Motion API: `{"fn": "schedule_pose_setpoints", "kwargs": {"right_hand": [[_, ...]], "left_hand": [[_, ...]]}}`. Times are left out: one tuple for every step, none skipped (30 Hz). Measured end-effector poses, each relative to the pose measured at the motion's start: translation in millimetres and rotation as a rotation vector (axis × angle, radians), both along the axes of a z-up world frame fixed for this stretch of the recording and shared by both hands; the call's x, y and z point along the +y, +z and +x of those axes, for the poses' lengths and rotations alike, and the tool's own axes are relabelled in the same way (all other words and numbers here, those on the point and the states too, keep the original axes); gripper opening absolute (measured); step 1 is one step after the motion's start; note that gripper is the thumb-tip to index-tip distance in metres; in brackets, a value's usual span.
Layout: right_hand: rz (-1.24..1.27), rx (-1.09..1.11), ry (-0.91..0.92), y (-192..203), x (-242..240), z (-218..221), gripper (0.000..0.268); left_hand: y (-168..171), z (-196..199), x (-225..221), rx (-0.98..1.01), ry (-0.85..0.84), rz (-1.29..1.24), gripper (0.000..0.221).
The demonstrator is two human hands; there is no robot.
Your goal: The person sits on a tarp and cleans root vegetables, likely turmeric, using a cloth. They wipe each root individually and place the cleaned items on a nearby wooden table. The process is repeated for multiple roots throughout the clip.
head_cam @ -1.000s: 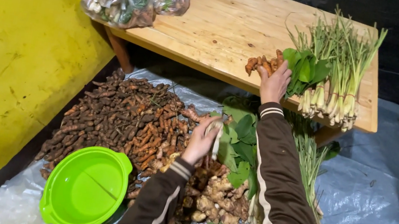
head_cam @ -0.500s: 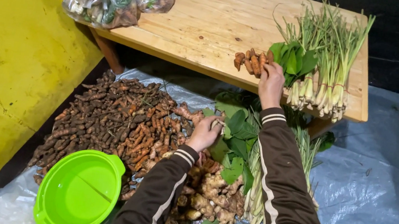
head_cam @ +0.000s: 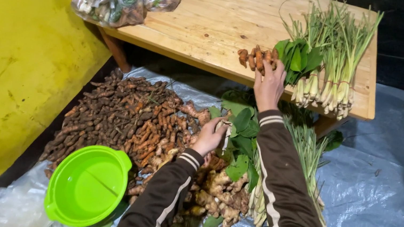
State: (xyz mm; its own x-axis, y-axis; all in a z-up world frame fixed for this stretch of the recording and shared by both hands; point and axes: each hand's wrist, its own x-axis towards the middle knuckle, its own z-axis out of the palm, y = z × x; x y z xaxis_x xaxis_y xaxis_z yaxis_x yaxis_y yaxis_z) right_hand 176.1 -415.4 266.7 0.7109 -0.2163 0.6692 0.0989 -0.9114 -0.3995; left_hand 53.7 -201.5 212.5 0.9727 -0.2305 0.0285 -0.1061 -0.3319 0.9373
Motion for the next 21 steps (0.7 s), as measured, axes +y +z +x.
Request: {"fn": "schedule_pose_setpoints", "kwargs": {"right_hand": [[0.001,0.002,0.007,-8.6,9.1,-10.8,0.036],[0.118,-0.017,0.124,-18.4,20.9,-22.6,0.027],[0.237,-0.035,0.241,-28.3,33.4,-35.1,0.019],[0.234,-0.026,0.261,-39.4,50.4,-58.7,0.019],[0.441,0.122,0.372,-50.5,66.9,-83.4,0.020],[0.651,0.276,0.474,-62.3,83.8,-111.0,0.023],[0.651,0.289,0.487,-73.0,94.7,-135.8,0.023],[0.787,0.434,0.565,-83.4,103.8,-160.6,0.038],[0.922,0.582,0.640,-93.6,111.9,-185.8,0.056],[0.919,0.593,0.652,-96.7,120.2,-206.0,0.056],[1.084,0.629,0.698,-99.5,128.0,-226.6,0.059],[1.251,0.661,0.739,-101.9,135.9,-247.2,0.065],[1.248,0.673,0.747,-110.9,140.6,-254.6,0.065],[1.407,0.653,0.707,-121.3,145.5,-266.2,0.052],[1.564,0.630,0.660,-131.7,149.7,-277.8,0.041],[1.565,0.640,0.664,-139.7,149.0,-286.9,0.041],[1.564,0.640,0.599,-147.6,148.1,-295.9,0.033],[1.561,0.632,0.537,-154.3,147.4,-300.9,0.026],[1.560,0.635,0.543,-160.4,146.5,-303.7,0.026],[1.494,0.630,0.494,-166.9,145.5,-307.2,0.017],[1.427,0.625,0.446,-173.5,144.6,-310.5,0.008]], "left_hand": [[-19.1,4.4,2.0,0.002,0.007,0.001,0.038],[-39.1,6.0,6.4,0.119,0.058,0.062,0.040],[-59.4,7.0,11.9,0.237,0.109,0.123,0.042],[-57.1,-9.8,19.0,0.245,0.130,0.117,0.042],[-54.8,-27.1,26.2,0.118,0.168,-0.028,0.043],[-52.5,-46.1,34.8,-0.010,0.203,-0.166,0.044],[-42.1,-66.0,43.0,-0.004,0.220,-0.166,0.044],[-31.5,-85.2,49.7,0.009,0.238,-0.231,0.043],[-20.7,-104.6,55.7,0.021,0.257,-0.296,0.042],[-23.2,-117.4,60.4,0.022,0.273,-0.297,0.042],[-25.4,-130.4,65.0,0.033,0.268,-0.330,0.042],[-27.3,-143.1,69.9,0.042,0.260,-0.364,0.041],[-37.6,-149.0,77.0,0.043,0.274,-0.365,0.041],[-48.7,-158.2,84.3,0.034,0.258,-0.387,0.040],[-60.0,-167.5,91.1,0.024,0.242,-0.408,0.039],[-55.8,-179.5,94.0,0.027,0.251,-0.407,0.039],[-51.5,-191.3,96.6,0.029,0.270,-0.402,0.035],[-46.1,-198.9,99.5,0.026,0.285,-0.398,0.031],[-61.9,-203.7,105.2,0.023,0.290,-0.397,0.031],[-78.2,-209.4,110.7,0.036,0.329,-0.336,0.027],[-94.6,-215.1,116.3,0.049,0.367,-0.274,0.022]]}}
